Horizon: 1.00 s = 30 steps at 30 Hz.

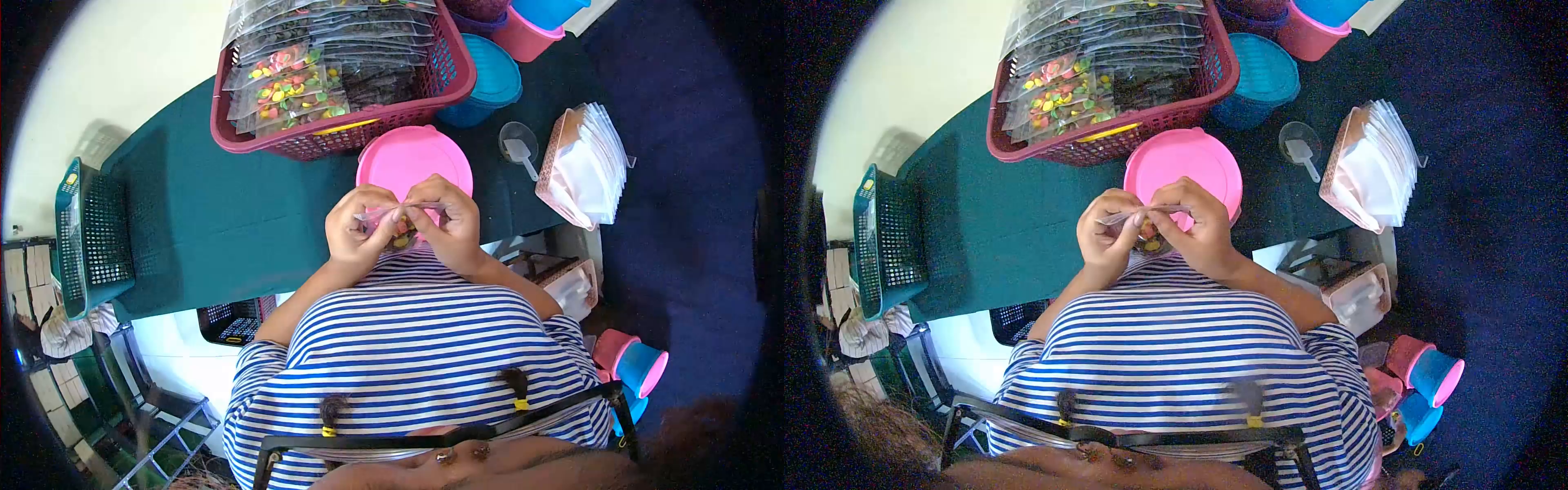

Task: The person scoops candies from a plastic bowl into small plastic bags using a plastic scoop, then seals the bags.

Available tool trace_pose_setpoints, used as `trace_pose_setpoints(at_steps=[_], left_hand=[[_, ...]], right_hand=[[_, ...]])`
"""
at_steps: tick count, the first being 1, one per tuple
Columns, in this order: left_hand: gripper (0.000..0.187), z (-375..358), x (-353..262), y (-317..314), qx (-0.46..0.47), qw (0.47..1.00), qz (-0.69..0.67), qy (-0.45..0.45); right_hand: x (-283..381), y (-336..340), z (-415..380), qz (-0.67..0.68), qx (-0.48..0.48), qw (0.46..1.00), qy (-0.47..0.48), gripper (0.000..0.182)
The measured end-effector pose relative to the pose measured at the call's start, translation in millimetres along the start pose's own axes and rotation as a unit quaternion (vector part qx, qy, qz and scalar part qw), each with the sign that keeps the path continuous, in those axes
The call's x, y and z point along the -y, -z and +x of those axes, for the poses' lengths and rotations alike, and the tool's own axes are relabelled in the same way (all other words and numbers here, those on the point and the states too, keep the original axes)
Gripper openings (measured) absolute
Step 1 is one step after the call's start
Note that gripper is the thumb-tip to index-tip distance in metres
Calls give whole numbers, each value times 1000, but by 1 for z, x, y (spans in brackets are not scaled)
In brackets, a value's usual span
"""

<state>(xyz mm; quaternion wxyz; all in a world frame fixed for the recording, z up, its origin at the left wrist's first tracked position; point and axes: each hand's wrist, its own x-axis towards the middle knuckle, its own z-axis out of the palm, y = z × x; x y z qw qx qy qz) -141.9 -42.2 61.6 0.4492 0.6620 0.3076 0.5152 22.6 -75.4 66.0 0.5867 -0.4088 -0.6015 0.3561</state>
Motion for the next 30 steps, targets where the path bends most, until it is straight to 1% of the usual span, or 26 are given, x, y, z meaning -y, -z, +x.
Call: trace_pose_setpoints(at_steps=[2,4,7,8,10,14,16,20,22,23,25,30], left_hand=[[9,-1,2,1,0,1000,-15,8],[11,1,7,1,7,999,25,-47],[14,-1,12,2,0,997,32,-64],[14,-2,11,2,0,997,32,-64],[16,-4,9,2,-13,1000,5,-1],[13,1,2,5,2,999,38,-17],[11,8,2,12,-3,983,116,-140],[10,9,-6,16,-12,981,138,-134],[9,9,-6,18,-17,981,146,-123],[9,9,-7,20,-19,981,147,-124],[9,7,-8,24,-20,984,147,-101],[12,5,-8,34,-14,990,121,-74]], right_hand=[[-4,-1,-2,-4,0,1000,15,17],[-5,-2,-3,-22,-6,999,29,16],[-2,-6,-1,-24,-11,999,26,15],[0,-8,0,-24,-11,999,26,15],[5,-12,2,8,-37,999,-20,13],[-1,-8,0,-16,-31,999,-4,12],[0,-8,0,-66,-31,997,33,10],[7,-8,3,-92,-48,993,50,11],[10,-5,3,-138,-57,987,61,12],[12,-4,4,-137,-55,987,63,12],[16,-2,5,-159,-59,983,70,13],[15,2,2,-182,-58,980,64,13]])
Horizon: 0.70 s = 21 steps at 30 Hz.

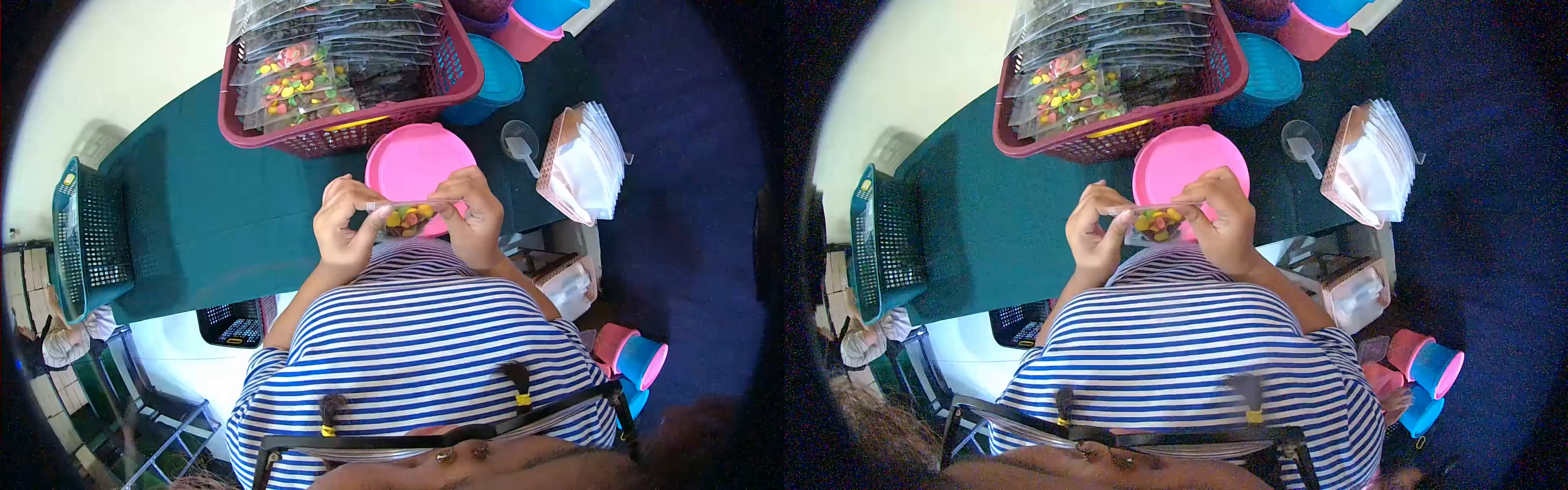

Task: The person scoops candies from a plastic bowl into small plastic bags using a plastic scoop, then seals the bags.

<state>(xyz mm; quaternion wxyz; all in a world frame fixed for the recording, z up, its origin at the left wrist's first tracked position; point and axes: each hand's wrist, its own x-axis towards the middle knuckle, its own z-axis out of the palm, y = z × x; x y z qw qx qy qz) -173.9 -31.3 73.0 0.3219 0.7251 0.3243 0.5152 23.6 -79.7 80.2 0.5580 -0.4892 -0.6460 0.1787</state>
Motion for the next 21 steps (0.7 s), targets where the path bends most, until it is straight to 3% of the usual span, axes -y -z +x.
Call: trace_pose_setpoints(at_steps=[15,17,19,20,21], left_hand=[[12,5,-12,2,-8,998,43,-35],[17,14,-5,-6,13,994,78,-72],[28,8,-10,-20,-102,993,54,12],[42,6,-15,-22,-107,991,58,-50],[54,6,-21,-19,-29,987,108,-111]], right_hand=[[18,20,-6,-51,-19,999,-4,12],[10,24,-4,-51,-29,998,10,11],[1,23,-10,0,-41,999,-8,10],[-1,22,-8,3,-78,997,10,13],[-1,21,-5,7,-114,993,28,16]])
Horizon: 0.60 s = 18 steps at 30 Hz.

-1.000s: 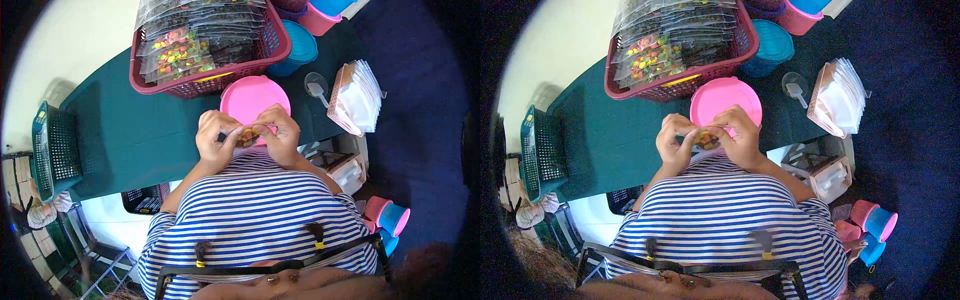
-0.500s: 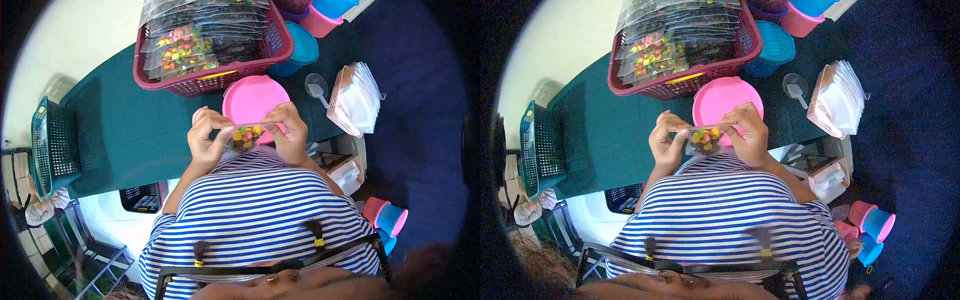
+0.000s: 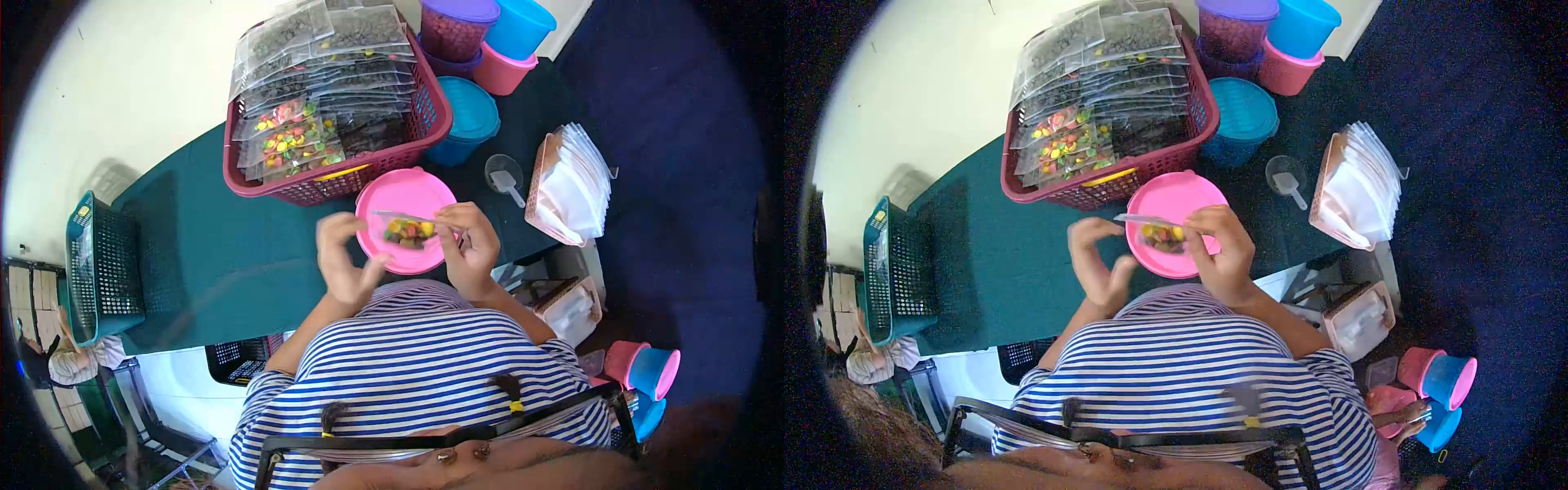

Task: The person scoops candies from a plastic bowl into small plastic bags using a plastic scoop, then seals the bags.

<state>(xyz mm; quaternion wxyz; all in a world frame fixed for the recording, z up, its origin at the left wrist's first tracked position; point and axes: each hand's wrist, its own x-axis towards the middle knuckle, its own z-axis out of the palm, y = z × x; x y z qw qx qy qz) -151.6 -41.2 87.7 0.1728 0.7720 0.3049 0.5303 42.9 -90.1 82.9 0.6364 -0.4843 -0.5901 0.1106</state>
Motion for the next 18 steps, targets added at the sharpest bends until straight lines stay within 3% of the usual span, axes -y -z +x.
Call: trace_pose_setpoints(at_steps=[2,6,8,10,12,14,15,18], left_hand=[[61,8,-13,-12,104,993,-51,0],[52,5,-11,-24,120,990,-78,-4],[41,1,-11,-33,99,991,-92,-1],[30,1,-15,-37,111,989,-81,-48],[23,4,-19,-40,94,991,-84,-50],[21,-1,-11,-47,124,982,-132,-58],[22,-2,-10,-54,104,982,-138,-79],[25,0,-13,-55,97,984,-117,-93]], right_hand=[[11,0,4,-8,26,999,36,21],[16,6,-1,10,125,990,63,34],[10,10,-5,-5,127,989,69,38],[11,16,0,-145,115,978,95,42],[22,26,12,-193,105,972,85,39],[23,39,23,-239,191,944,121,33],[14,42,23,-207,222,945,119,24],[5,59,25,-187,308,927,102,19]])
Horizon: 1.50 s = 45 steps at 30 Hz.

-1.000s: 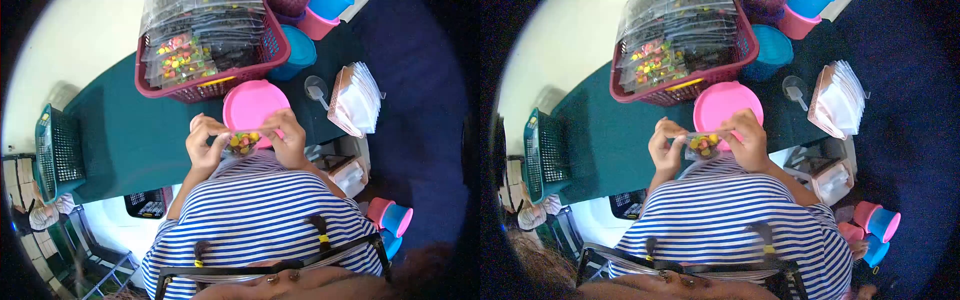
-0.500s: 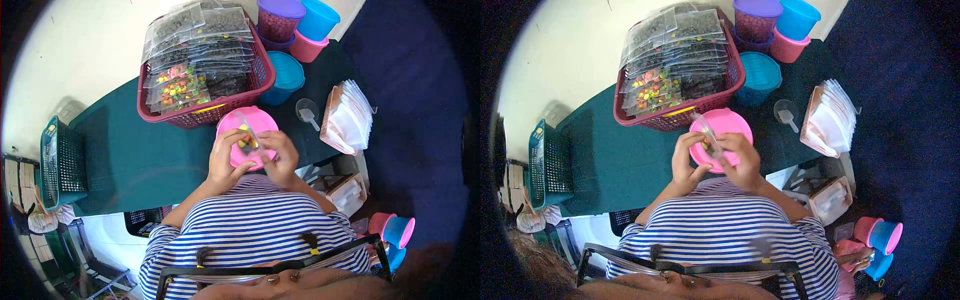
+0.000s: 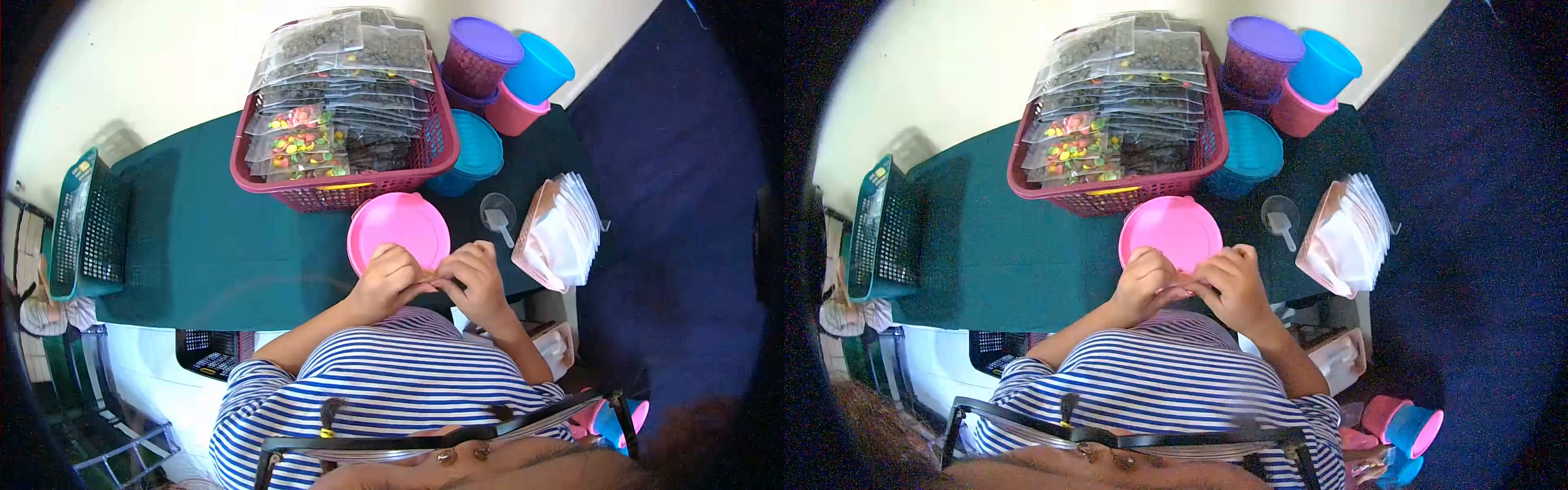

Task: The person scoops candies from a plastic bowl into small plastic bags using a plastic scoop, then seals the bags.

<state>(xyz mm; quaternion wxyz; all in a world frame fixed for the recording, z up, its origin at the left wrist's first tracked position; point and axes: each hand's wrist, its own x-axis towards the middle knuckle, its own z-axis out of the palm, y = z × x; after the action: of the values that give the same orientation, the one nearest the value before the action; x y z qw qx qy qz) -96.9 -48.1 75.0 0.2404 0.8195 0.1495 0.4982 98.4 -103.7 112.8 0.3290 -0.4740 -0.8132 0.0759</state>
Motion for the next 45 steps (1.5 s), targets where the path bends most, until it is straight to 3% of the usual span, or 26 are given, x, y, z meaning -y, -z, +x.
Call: trace_pose_setpoints(at_steps=[13,22,24,30,32,38,40,42,43,44,45], left_hand=[[18,23,-14,-21,-2,993,115,20],[21,36,-49,-67,-10,982,177,57],[16,40,-60,-78,-143,976,159,52],[19,52,-78,-99,-182,951,248,38],[20,51,-78,-109,-245,943,203,100],[14,51,-83,-126,-256,936,187,150],[15,46,-76,-139,-312,921,88,216],[18,48,-77,-156,-368,878,-124,281],[19,45,-73,-160,-380,869,-152,278],[20,43,-68,-163,-392,859,-181,277],[20,47,-68,-164,-394,858,-180,276]], right_hand=[[-19,35,-4,-2,62,998,-3,15],[-55,73,-11,47,69,990,117,17],[-61,92,-8,16,45,985,164,17],[-82,113,-10,60,16,974,216,18],[-91,119,-14,77,26,977,198,18],[-110,112,-22,127,-6,969,213,15],[-115,107,-23,215,-1,960,180,17],[-131,86,-33,260,45,951,163,18],[-130,75,-37,442,123,886,75,24],[-131,60,-40,599,197,776,-20,33],[-138,35,-44,649,224,727,13,48]])
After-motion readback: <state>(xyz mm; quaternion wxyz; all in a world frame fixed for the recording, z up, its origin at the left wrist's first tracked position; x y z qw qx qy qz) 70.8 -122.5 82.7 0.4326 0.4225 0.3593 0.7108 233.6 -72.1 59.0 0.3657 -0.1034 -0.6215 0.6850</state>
